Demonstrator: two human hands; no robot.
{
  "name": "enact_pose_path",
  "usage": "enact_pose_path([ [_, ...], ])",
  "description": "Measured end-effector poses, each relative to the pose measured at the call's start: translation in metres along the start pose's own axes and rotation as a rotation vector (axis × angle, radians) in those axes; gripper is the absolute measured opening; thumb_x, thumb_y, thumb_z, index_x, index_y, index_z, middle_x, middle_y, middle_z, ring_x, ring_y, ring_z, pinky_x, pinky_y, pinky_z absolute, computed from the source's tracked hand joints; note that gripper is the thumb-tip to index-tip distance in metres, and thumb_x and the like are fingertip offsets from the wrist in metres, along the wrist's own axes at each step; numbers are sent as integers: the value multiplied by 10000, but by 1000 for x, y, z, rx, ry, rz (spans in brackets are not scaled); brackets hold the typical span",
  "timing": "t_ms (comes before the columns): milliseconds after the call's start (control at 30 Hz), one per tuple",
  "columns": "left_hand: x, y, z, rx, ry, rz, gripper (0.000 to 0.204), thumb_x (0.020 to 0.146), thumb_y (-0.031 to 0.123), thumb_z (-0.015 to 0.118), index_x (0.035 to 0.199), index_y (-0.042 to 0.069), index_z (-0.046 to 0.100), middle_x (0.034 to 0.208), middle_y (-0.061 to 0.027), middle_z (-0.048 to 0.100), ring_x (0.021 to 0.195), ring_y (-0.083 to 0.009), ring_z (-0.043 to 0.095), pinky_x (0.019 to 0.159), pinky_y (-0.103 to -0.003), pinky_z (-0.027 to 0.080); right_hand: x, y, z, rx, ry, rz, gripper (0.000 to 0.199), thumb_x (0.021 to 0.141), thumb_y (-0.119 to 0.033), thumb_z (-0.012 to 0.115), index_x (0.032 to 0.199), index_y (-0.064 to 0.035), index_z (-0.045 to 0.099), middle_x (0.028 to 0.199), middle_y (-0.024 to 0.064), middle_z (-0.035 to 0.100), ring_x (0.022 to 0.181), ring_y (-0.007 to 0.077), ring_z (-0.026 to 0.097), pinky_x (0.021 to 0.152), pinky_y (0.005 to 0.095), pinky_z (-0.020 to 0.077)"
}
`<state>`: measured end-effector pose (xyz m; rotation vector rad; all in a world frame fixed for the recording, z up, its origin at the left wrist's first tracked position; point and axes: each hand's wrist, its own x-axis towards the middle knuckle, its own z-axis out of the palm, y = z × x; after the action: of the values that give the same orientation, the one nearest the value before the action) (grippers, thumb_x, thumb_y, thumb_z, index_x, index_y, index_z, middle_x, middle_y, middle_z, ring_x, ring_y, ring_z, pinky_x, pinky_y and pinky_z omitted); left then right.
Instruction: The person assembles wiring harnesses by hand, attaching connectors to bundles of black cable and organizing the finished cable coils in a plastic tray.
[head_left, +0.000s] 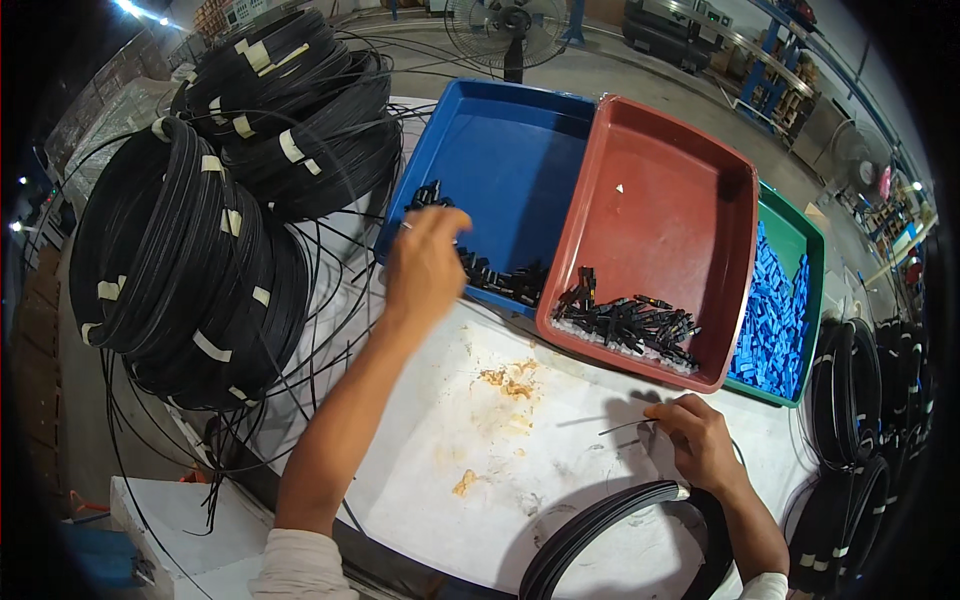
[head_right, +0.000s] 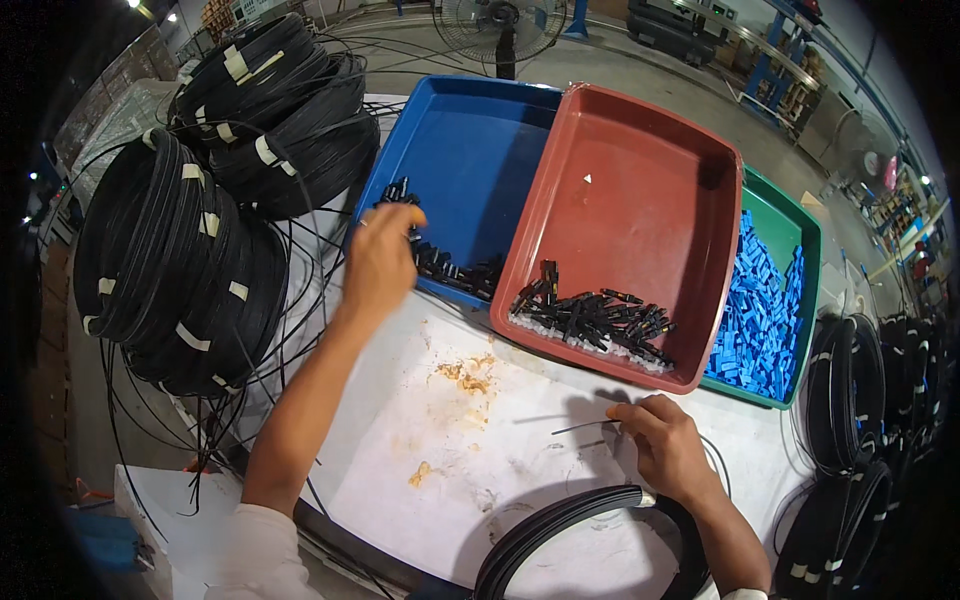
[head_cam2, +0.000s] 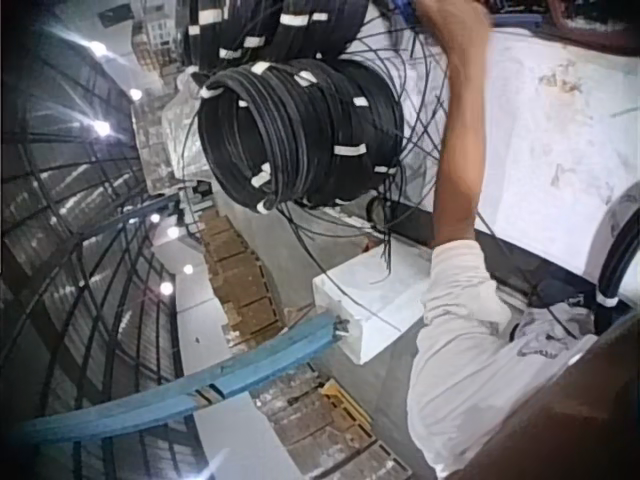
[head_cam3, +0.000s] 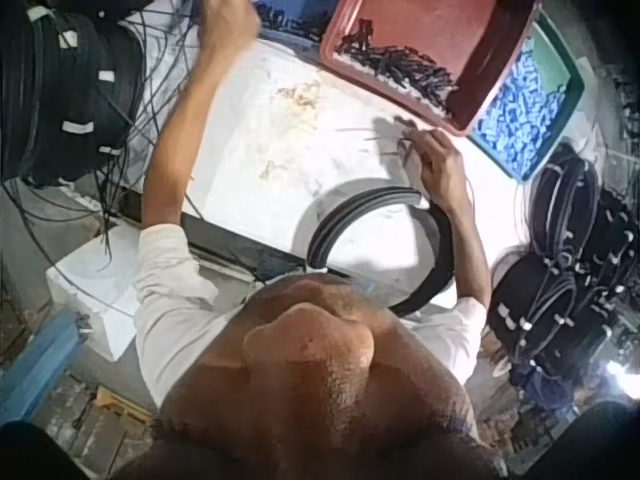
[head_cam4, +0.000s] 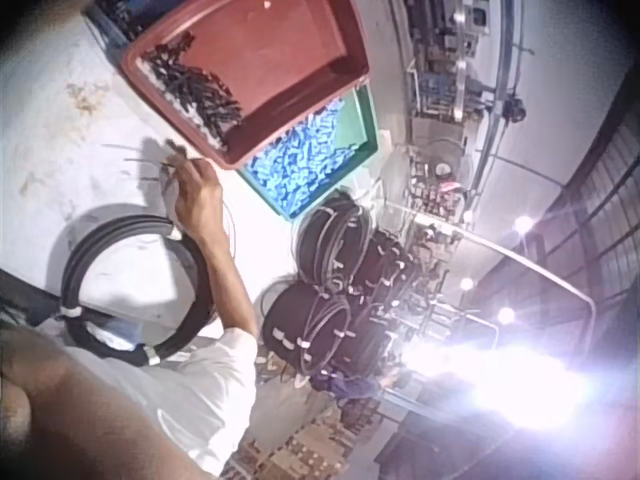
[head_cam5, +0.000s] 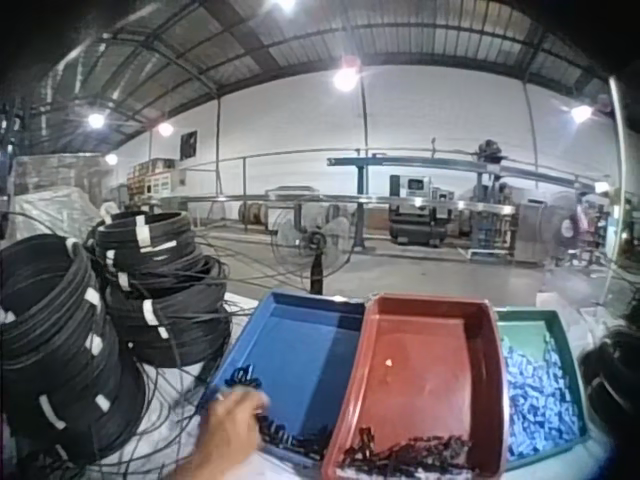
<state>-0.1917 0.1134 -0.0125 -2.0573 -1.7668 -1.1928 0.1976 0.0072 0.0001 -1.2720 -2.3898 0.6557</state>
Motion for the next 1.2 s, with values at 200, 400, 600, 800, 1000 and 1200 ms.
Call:
enact_pose_path([
  [200, 24, -18, 21, 273, -264, -358, 354, 946, 156, 645, 1278, 38, 619, 1287, -211, 616, 1169, -446, 585, 1016, -507, 474, 0, 1, 5, -2, -29, -70, 395, 753, 126, 615, 1112, -27, 678, 1003, 176, 690, 905, 387, 688, 778, 433, 572],
  [400, 24, 2, 34, -154, -197, -54, 286, 890, 42, 673, 1175, 18, 677, 1306, -174, 637, 1184, -376, 616, 1009, -447, 493, -1, 1, 2, -5, -56, -51, 344, 798, 114, 608, 1103, -15, 700, 1006, 174, 691, 912, 370, 695, 780, 403, 570],
  [600, 31, -22, 10, -190, -57, -110, 212, 816, -84, 613, 960, 19, 729, 1063, -161, 724, 1082, -368, 657, 909, -428, 526, -2, 2, 2, 6, -35, -44, 427, 720, 121, 627, 1111, -37, 696, 968, 160, 693, 873, 376, 693, 760, 431, 576],
  [800, 46, -63, -20, 276, -70, -81, 212, 803, -40, 698, 937, 104, 777, 1052, -65, 697, 1062, -289, 602, 924, -426, 461, 2, -1, 2, -59, -38, -132, 276, 771, 50, 699, 1029, -44, 671, 934, 135, 681, 871, 379, 686, 764, 450, 564],
  [1000, 51, -67, -16, 418, -151, -96, 307, 745, -21, 781, 993, 158, 802, 1101, -18, 617, 1111, -242, 570, 941, -401, 423, 2, -1, 0, 95, -150, 34, 160, 826, 19, 723, 938, -37, 623, 904, 129, 653, 834, 379, 686, 728, 440, 561],
  [1200, 50, -72, -21, 454, -226, -115, 329, 757, 12, 789, 1043, 174, 806, 1251, -20, 583, 1166, -238, 562, 957, -412, 421, -2, 4, -11, 48, -68, 9, 204, 810, 71, 714, 971, -25, 635, 926, 133, 661, 838, 371, 693, 725, 428, 568],
])
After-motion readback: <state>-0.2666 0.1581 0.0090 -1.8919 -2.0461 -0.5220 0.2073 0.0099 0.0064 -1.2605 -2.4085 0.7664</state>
